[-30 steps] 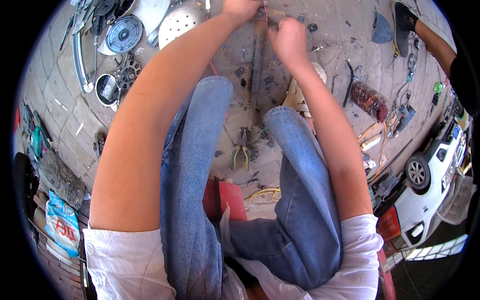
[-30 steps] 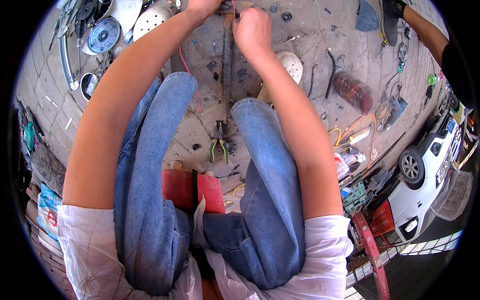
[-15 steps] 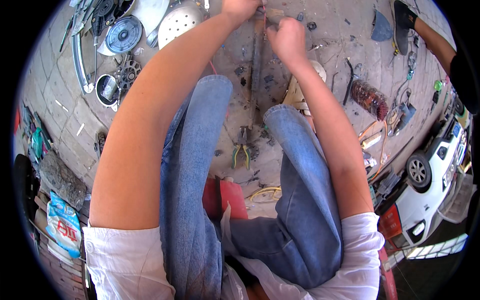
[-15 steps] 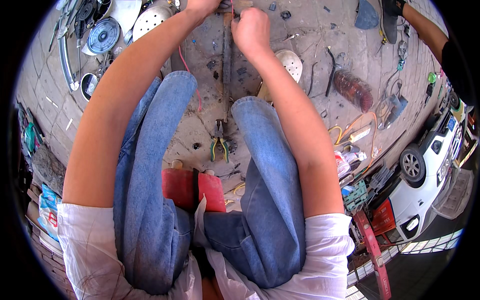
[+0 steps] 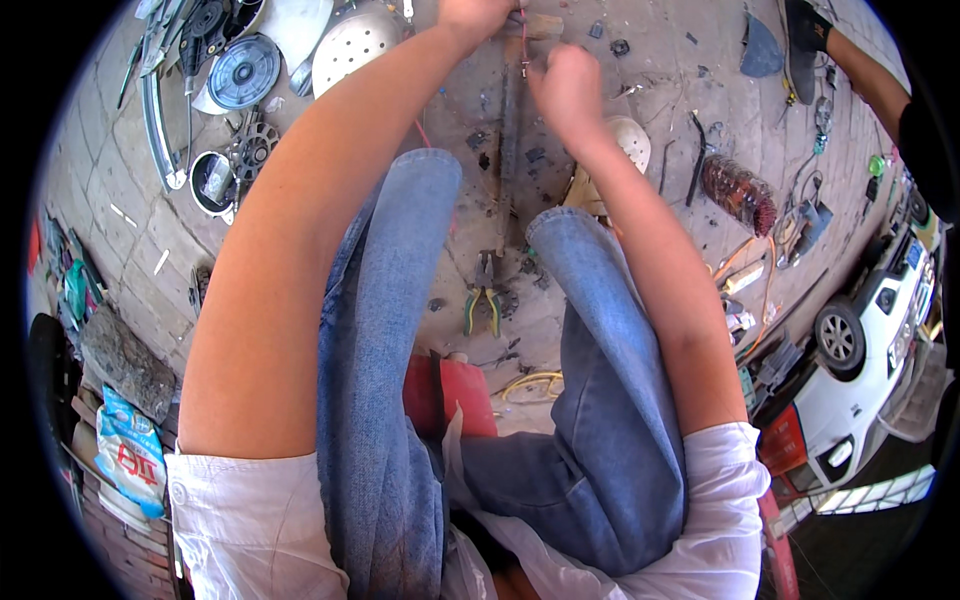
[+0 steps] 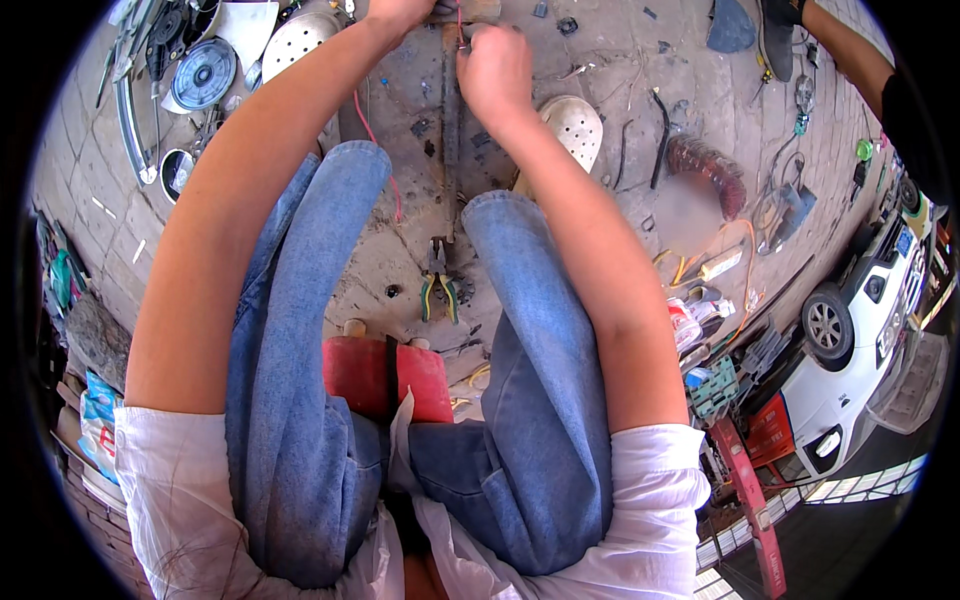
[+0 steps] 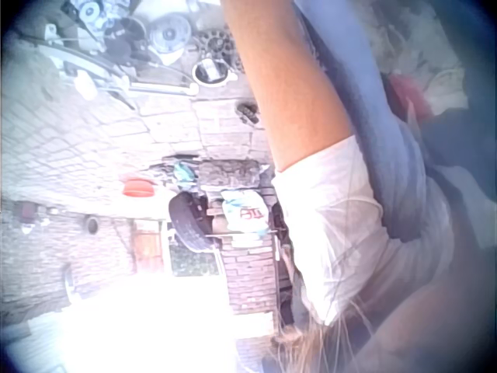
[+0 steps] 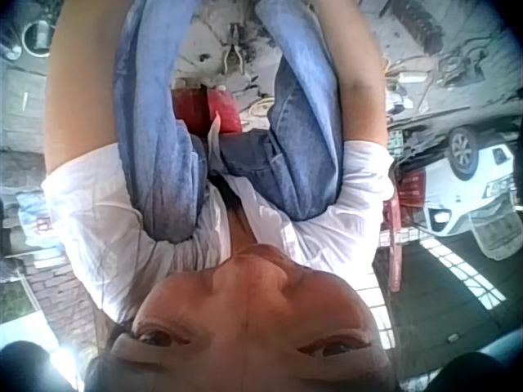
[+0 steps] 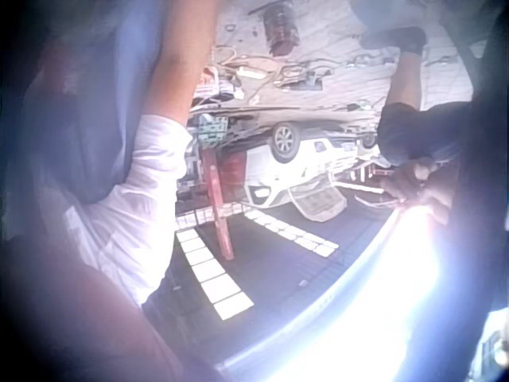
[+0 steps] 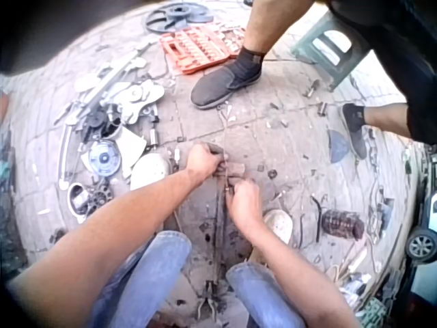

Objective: The person sits on the ground in a cluttered workshop and uses pliers to strip the insulation from red and black wires. They then twist the exposed copper strands together to create a connection.

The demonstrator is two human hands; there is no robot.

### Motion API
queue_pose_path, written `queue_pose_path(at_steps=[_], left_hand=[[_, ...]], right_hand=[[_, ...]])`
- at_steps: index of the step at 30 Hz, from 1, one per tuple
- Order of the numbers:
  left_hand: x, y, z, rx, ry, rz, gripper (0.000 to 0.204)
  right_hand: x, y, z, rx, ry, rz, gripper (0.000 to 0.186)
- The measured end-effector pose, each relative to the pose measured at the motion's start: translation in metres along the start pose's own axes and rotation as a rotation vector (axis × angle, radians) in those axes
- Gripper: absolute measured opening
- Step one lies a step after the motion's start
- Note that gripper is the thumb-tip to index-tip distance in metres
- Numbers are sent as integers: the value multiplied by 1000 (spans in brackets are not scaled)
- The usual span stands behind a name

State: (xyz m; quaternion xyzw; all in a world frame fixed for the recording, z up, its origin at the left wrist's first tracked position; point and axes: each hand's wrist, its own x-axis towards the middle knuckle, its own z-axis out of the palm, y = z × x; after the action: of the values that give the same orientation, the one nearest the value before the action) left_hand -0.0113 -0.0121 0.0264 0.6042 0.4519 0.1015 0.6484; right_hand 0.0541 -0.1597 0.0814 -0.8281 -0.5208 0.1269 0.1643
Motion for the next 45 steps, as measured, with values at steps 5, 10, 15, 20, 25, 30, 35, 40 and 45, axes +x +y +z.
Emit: queue_pose_path(at_steps=[5, 10, 15, 20, 25, 30, 35, 40, 45], left_hand=[[0, 0, -1, 66, 13, 49, 14], [0, 2, 2, 67, 35, 18, 14], [9, -1, 7, -103, 93, -87, 12], [20, -6, 5, -134, 117, -54, 11], [22, 3, 8, -184, -34, -135, 7], [20, 4, -5, -20, -174, -50, 5], [22, 6, 3, -30, -92, -88, 5], [29, -3, 8, 0, -22, -76, 5], [27, -2, 11, -21, 12, -78, 4]], right_hand=[[-7, -4, -4, -36, -26, -64, 10], [-8, 0, 3, -53, 114, -162, 16], [3, 8, 1, 20, 101, -146, 14], [16, 0, -2, 111, 127, -223, 16], [14, 15, 0, 31, 96, -182, 16], [15, 10, 1, 25, 104, -178, 16], [19, 20, 16, 23, 90, -62, 9], [22, 12, 9, 12, 61, -51, 9], [26, 14, 5, -19, 55, -139, 19]])
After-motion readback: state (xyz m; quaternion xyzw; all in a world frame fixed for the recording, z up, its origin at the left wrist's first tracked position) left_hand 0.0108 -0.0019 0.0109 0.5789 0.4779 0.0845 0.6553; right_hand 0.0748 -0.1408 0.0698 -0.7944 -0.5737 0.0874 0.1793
